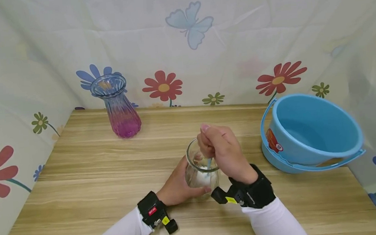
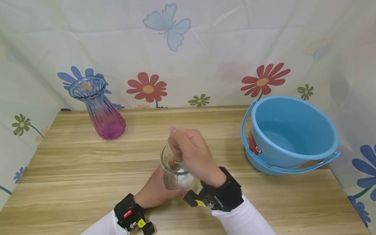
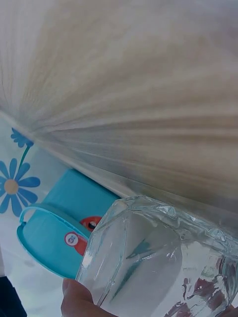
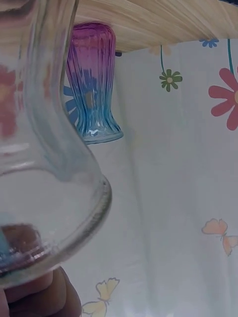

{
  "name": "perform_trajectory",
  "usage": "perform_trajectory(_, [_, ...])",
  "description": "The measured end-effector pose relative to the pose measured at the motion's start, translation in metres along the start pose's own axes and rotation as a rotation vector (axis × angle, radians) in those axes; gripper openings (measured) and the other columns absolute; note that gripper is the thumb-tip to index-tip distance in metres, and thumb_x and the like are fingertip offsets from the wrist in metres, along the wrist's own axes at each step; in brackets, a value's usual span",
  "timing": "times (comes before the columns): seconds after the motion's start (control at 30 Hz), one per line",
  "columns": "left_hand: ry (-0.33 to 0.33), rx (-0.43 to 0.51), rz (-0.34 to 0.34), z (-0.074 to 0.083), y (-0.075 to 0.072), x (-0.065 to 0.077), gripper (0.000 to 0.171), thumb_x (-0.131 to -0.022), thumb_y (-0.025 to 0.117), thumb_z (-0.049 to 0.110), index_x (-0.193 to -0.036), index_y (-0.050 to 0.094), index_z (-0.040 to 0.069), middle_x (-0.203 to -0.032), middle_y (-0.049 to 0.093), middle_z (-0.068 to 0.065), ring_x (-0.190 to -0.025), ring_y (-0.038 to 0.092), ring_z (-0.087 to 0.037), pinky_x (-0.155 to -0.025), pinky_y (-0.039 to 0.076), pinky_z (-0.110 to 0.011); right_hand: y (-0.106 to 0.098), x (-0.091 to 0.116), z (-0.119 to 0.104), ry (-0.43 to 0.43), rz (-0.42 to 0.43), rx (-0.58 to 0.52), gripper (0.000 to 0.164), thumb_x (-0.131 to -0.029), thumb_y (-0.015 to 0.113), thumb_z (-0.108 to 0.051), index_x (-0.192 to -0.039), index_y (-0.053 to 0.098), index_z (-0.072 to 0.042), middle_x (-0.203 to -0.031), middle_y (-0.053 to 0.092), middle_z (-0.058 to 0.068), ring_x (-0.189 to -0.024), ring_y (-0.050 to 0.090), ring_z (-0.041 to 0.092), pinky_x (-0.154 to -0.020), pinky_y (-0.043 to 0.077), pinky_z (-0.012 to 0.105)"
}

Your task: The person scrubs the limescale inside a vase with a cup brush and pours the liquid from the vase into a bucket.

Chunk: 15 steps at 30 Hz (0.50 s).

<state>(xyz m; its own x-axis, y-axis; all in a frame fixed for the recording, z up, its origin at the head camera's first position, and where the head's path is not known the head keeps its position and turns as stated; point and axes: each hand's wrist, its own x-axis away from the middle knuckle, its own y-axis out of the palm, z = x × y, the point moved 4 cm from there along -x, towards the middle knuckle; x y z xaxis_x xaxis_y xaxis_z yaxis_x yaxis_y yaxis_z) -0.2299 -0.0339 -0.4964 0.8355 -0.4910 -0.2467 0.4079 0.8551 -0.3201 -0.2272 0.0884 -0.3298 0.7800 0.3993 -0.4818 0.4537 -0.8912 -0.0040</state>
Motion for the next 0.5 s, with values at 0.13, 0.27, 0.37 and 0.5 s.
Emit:
perform_trajectory(0.13, [-0.003, -0.026, -0.004, -0.017, 0.003, -0.002, 0.106, -0.068, 0.085, 0.047, -0.151, 0.02, 0.028, -0.142, 0.041, 0.007, -0.127, 0.038, -0.011, -0.105, 0.035, -0.051, 0.0, 0.0, -0.001, -0.005, 0.06, 0.064, 0.048, -0.106, 0.031, -0.017, -0.058, 0.027, -0.009, -0.053, 0.025, 0.001, -0.045, 0.023, 0.019, -0.042, 0.017, 0.031])
perform_trajectory(0.27, [0.018, -0.026, -0.008, -0.014, 0.003, -0.002, 0.107, -0.069, 0.085, 0.044, -0.151, 0.021, 0.022, -0.143, 0.042, 0.003, -0.128, 0.037, -0.014, -0.105, 0.035, -0.054, 0.001, 0.001, -0.002, -0.033, 0.114, 0.105, 0.049, -0.105, 0.033, -0.015, -0.057, 0.028, -0.008, -0.052, 0.025, 0.002, -0.044, 0.023, 0.019, -0.042, 0.018, 0.031])
perform_trajectory(0.37, [0.031, -0.003, -0.006, 0.001, 0.0, -0.001, 0.103, -0.07, 0.086, 0.035, -0.15, 0.024, 0.017, -0.142, 0.044, -0.003, -0.127, 0.038, -0.016, -0.104, 0.035, -0.057, 0.001, 0.001, -0.001, -0.06, 0.138, 0.138, 0.048, -0.105, 0.033, -0.014, -0.058, 0.028, -0.007, -0.052, 0.024, 0.002, -0.045, 0.023, 0.018, -0.042, 0.018, 0.031])
perform_trajectory(0.5, [0.019, 0.025, -0.012, 0.019, -0.003, 0.001, 0.098, -0.071, 0.086, 0.024, -0.149, 0.026, 0.017, -0.139, 0.046, -0.006, -0.126, 0.04, -0.015, -0.105, 0.035, -0.056, 0.002, 0.002, 0.0, -0.079, 0.135, 0.191, 0.045, -0.105, 0.033, -0.014, -0.06, 0.03, -0.007, -0.055, 0.025, 0.003, -0.047, 0.024, 0.018, -0.045, 0.02, 0.03])
